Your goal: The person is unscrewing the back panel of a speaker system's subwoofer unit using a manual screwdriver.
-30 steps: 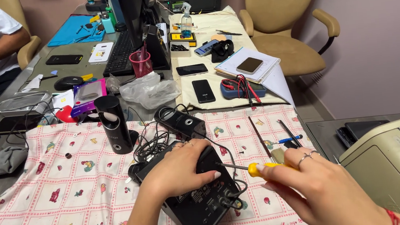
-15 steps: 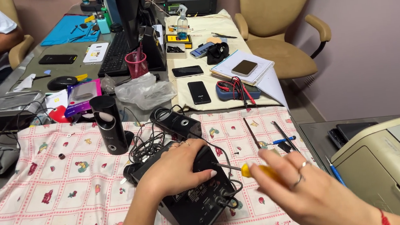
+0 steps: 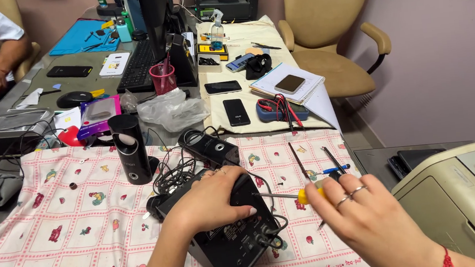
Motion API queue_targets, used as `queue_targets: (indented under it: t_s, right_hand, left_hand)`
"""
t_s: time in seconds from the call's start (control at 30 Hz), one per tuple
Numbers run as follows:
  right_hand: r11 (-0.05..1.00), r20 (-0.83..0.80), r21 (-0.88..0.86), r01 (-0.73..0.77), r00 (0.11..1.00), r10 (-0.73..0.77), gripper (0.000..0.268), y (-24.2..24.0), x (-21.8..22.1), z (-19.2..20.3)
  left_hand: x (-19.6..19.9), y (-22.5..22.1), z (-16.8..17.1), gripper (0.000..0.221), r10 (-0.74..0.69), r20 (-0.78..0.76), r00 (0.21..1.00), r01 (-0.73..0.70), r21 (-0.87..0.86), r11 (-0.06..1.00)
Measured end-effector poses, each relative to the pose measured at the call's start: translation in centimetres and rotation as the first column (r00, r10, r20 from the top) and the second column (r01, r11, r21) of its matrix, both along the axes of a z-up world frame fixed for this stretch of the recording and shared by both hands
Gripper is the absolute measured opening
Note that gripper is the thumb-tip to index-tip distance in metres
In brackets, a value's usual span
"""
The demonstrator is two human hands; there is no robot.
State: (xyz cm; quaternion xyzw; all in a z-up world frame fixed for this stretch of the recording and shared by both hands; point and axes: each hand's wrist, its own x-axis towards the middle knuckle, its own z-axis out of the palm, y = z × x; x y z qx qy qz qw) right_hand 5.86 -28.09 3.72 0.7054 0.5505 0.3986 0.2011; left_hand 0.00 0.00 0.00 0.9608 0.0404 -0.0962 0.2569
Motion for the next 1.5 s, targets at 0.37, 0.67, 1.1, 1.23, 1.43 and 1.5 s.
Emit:
queue_targets:
  t_s: [0.37,0.67,1.1,1.23,1.43,1.5]
  right_hand:
    - [0.909,-0.875,0.183,0.375,0.484,-0.024,0.032,-1.0,2.4,-4.8]
    - [0.770,-0.841,0.525,0.363,0.361,0.403,0.024,8.9,3.1,-11.5]
    - [0.837,-0.829,0.414,0.359,0.529,0.183,0.021,10.1,3.0,-13.8]
    - [0.831,-0.829,0.427,0.356,0.521,0.203,0.024,9.9,2.9,-14.0]
    - [0.864,-0.864,0.383,0.325,0.458,0.211,0.036,9.0,2.4,-12.6]
    - [0.815,-0.841,0.484,0.319,0.425,0.333,0.035,8.5,2.3,-12.3]
  left_hand:
    - [0.1,0.1,-0.3,0.078,0.007,0.012,1.000,-0.007,-0.009,1.000]
    - [0.2,0.0,-0.4,0.096,0.023,0.000,1.000,-0.023,-0.005,1.000]
    - [0.0,0.0,-0.3,0.097,-0.002,0.024,1.000,0.004,-0.072,0.997]
    - [-0.1,-0.1,-0.2,0.100,-0.007,0.019,1.000,0.008,-0.053,0.999]
    - [-0.3,-0.2,0.6,0.103,-0.015,-0.010,1.000,0.015,-0.042,0.999]
    - [-0.1,0.0,-0.1,0.105,0.007,-0.008,1.000,-0.007,-0.054,0.999]
